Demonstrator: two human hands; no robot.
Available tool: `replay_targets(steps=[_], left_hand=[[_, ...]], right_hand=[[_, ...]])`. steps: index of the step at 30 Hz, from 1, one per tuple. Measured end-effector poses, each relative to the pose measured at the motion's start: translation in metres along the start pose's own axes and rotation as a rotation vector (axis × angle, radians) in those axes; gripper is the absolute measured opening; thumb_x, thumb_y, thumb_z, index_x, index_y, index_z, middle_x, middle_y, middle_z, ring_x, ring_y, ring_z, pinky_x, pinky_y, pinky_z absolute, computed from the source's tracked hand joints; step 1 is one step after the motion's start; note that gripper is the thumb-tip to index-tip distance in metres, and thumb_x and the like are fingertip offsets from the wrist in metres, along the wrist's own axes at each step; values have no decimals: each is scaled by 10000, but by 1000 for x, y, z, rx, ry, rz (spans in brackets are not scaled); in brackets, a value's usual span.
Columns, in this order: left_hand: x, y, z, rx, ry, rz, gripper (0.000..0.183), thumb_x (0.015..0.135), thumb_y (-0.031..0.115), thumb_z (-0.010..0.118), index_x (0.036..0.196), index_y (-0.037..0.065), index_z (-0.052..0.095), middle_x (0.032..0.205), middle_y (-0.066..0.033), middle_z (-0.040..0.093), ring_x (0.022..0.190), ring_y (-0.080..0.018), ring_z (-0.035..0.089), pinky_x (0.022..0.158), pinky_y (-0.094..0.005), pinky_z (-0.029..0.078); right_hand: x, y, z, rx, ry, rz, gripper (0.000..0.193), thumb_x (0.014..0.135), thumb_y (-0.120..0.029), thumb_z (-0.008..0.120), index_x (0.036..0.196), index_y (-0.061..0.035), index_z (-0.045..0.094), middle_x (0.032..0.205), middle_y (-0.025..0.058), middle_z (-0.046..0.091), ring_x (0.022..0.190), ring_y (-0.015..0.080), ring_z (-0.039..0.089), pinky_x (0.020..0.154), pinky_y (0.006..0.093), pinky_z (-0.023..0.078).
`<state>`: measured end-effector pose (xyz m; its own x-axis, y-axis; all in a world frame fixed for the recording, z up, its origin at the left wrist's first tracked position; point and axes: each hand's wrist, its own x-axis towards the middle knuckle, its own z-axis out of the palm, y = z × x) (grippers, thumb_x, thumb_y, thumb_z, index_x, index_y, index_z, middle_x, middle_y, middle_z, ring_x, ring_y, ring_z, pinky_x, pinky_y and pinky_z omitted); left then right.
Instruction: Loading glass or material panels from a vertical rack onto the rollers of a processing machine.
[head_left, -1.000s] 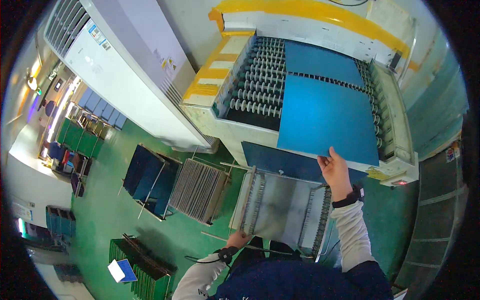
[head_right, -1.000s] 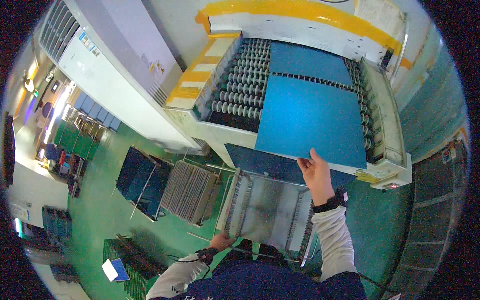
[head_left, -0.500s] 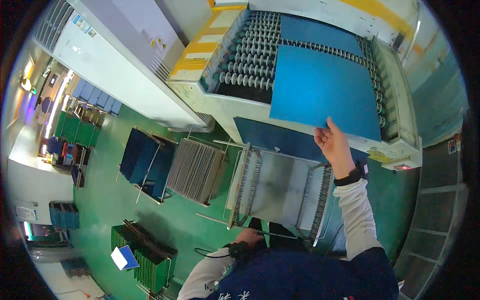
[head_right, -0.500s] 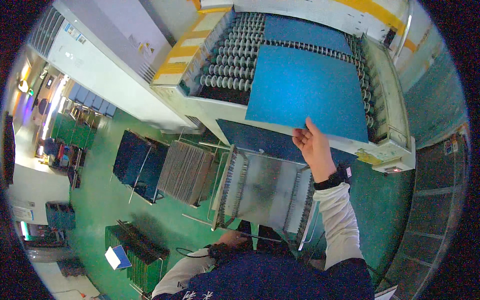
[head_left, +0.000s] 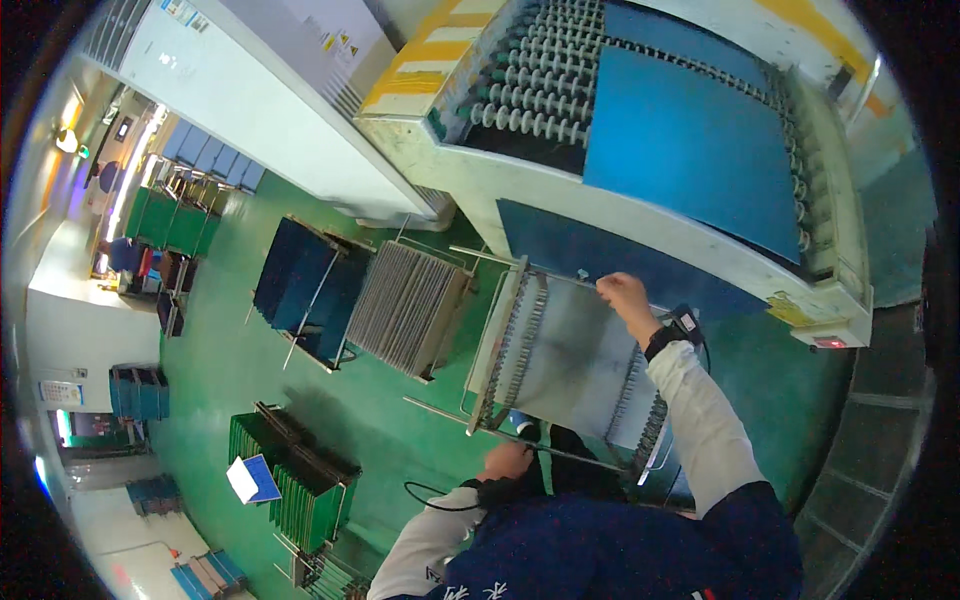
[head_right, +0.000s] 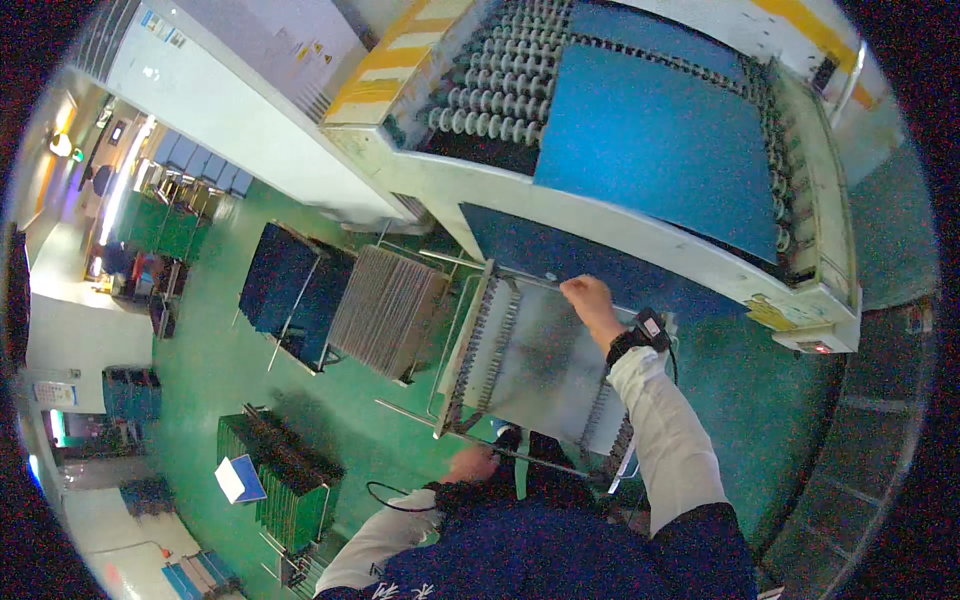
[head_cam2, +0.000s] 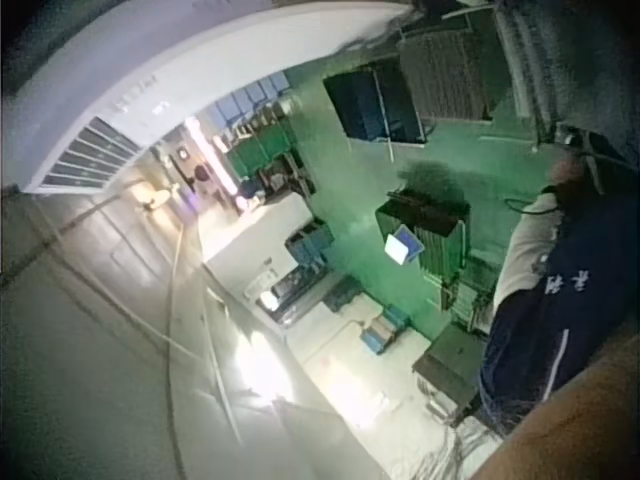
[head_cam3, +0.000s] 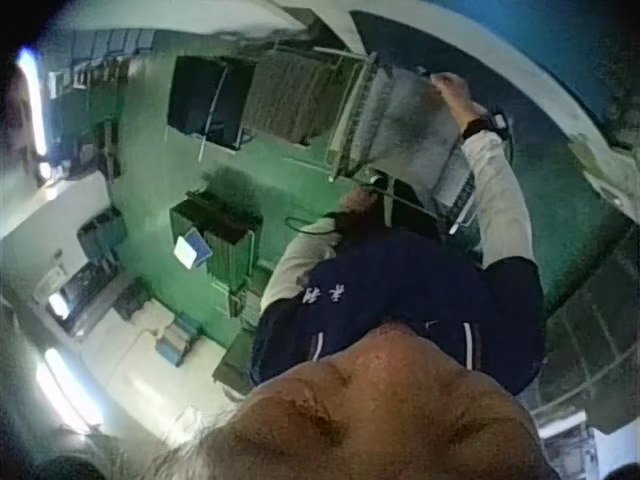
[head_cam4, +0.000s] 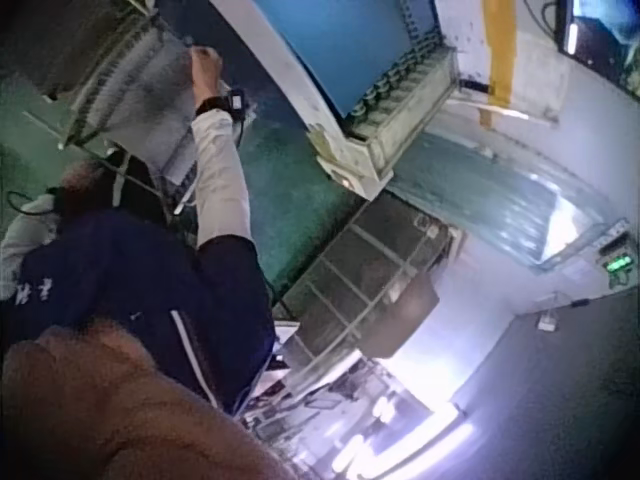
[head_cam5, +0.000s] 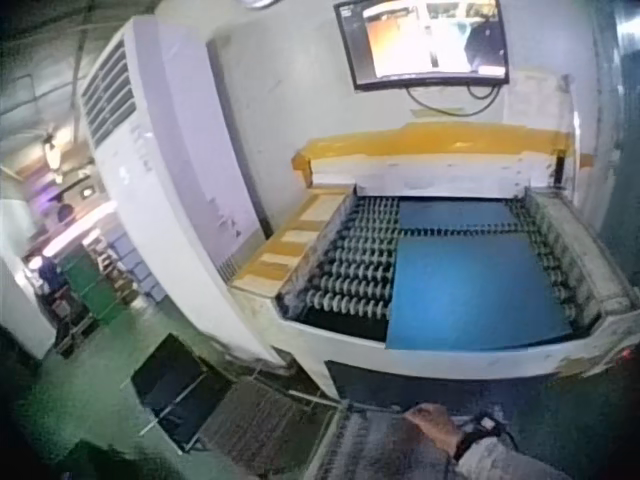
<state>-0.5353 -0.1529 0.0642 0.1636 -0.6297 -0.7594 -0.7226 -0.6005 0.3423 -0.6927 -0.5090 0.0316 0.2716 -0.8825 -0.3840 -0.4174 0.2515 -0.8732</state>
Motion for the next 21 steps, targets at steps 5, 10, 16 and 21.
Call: replay_targets(steps=[5, 10, 16, 21], left_hand=[[18, -45, 29, -675, -294, -204, 364, 944, 342, 497, 907, 13, 647, 855, -149, 675, 804, -259, 654, 681, -372, 512], [14, -65, 58, -1617, -482, -254, 349, 961, 363, 525, 873, 34, 600, 794, -81, 620, 731, -207, 623, 685, -330, 519], [0, -92, 79, -1761, -722, -123, 354, 977, 384, 497, 870, 57, 581, 791, -80, 616, 737, -214, 634, 671, -326, 522], [12, -99, 83, -1308, -567, -190, 379, 950, 418, 495, 897, 61, 610, 776, -62, 658, 733, -184, 640, 659, -371, 499]], right_hand=[[31, 20, 32, -394, 164, -274, 320, 810, -261, 674, 1066, -70, 654, 951, 142, 690, 884, 309, 662, 763, 400, 509], [49, 17, 50, -653, 108, -417, 210, 828, -170, 604, 1011, -88, 668, 949, 158, 678, 906, 359, 640, 776, 449, 498], [59, -8, 61, -971, -258, -418, 161, 730, -90, 625, 879, -77, 684, 875, 190, 673, 848, 382, 645, 712, 468, 506], [74, -19, 99, -1440, -376, -445, 133, 708, -109, 652, 822, -61, 702, 858, 172, 692, 803, 361, 674, 688, 444, 534]])
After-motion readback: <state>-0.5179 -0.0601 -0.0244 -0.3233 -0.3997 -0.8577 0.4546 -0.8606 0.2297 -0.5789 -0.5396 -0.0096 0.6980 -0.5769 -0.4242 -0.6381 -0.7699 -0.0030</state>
